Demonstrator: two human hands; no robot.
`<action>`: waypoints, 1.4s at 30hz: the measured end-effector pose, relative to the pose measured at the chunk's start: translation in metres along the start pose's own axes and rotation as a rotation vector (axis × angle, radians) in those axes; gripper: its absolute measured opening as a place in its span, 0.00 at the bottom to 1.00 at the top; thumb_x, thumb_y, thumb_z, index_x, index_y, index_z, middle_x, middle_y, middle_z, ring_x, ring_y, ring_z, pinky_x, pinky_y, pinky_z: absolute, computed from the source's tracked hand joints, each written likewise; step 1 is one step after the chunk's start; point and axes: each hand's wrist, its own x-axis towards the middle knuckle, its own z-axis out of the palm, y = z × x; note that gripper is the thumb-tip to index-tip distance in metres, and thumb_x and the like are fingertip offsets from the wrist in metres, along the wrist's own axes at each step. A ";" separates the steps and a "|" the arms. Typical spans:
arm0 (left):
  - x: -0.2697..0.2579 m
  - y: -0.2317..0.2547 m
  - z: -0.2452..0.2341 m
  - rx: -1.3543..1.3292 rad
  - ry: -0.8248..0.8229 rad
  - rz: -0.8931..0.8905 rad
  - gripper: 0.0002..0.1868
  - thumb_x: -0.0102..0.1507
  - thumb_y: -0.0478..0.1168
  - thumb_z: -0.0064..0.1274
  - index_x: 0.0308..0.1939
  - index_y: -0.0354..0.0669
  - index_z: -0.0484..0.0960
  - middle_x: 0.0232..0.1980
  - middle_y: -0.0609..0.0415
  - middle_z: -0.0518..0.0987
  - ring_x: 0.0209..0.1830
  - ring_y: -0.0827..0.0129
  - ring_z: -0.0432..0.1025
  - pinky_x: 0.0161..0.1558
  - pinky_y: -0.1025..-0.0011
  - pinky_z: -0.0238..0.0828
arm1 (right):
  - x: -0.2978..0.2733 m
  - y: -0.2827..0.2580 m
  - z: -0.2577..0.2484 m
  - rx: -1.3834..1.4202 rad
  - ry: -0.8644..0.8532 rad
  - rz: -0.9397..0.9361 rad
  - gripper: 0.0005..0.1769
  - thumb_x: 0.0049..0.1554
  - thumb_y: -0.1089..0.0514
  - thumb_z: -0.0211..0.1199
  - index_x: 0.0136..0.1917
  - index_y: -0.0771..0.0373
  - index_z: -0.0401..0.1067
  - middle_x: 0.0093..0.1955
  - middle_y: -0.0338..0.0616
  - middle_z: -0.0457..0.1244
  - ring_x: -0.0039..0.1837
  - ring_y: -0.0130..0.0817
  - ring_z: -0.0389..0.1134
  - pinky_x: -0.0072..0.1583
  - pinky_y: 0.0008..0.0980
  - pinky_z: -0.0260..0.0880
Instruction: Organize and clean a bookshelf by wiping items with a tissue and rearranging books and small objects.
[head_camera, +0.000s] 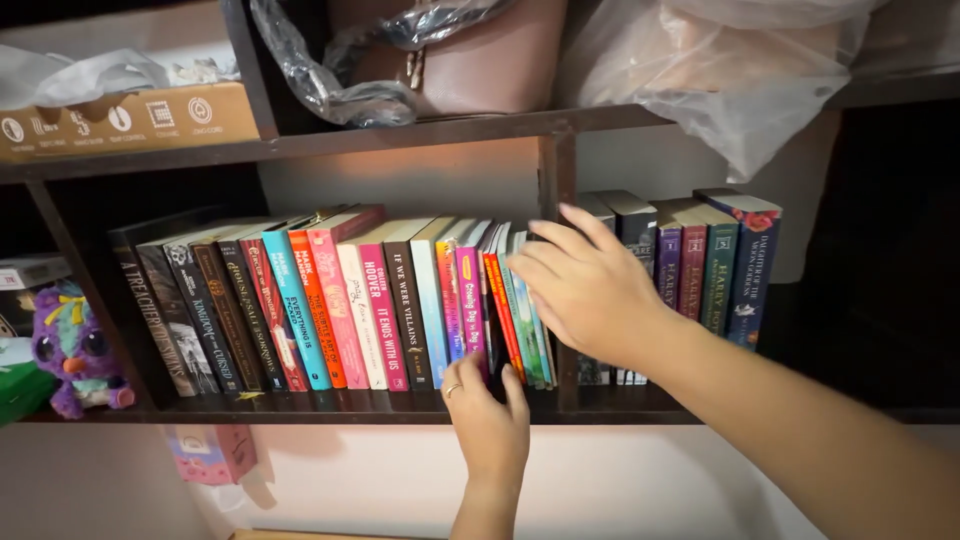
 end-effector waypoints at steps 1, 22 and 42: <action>0.000 0.004 -0.002 0.017 0.052 0.051 0.20 0.60 0.38 0.59 0.52 0.30 0.73 0.51 0.37 0.76 0.51 0.44 0.70 0.52 0.54 0.68 | 0.009 -0.001 0.004 -0.102 -0.099 -0.054 0.24 0.49 0.57 0.67 0.60 0.63 0.73 0.58 0.47 0.68 0.68 0.47 0.64 0.74 0.52 0.50; 0.016 -0.002 0.003 0.077 -0.147 -0.064 0.18 0.63 0.42 0.56 0.50 0.34 0.71 0.37 0.41 0.82 0.38 0.47 0.77 0.40 0.54 0.72 | 0.041 0.015 0.035 -0.360 -0.575 -0.069 0.32 0.46 0.47 0.72 0.63 0.59 0.74 0.54 0.39 0.72 0.73 0.42 0.62 0.78 0.62 0.27; 0.014 -0.002 0.000 0.052 -0.075 -0.062 0.23 0.49 0.46 0.73 0.33 0.40 0.74 0.30 0.52 0.76 0.33 0.57 0.71 0.36 0.59 0.69 | 0.033 0.010 0.045 -0.397 -0.531 -0.048 0.15 0.50 0.61 0.64 0.52 0.64 0.74 0.42 0.43 0.71 0.51 0.40 0.72 0.78 0.57 0.40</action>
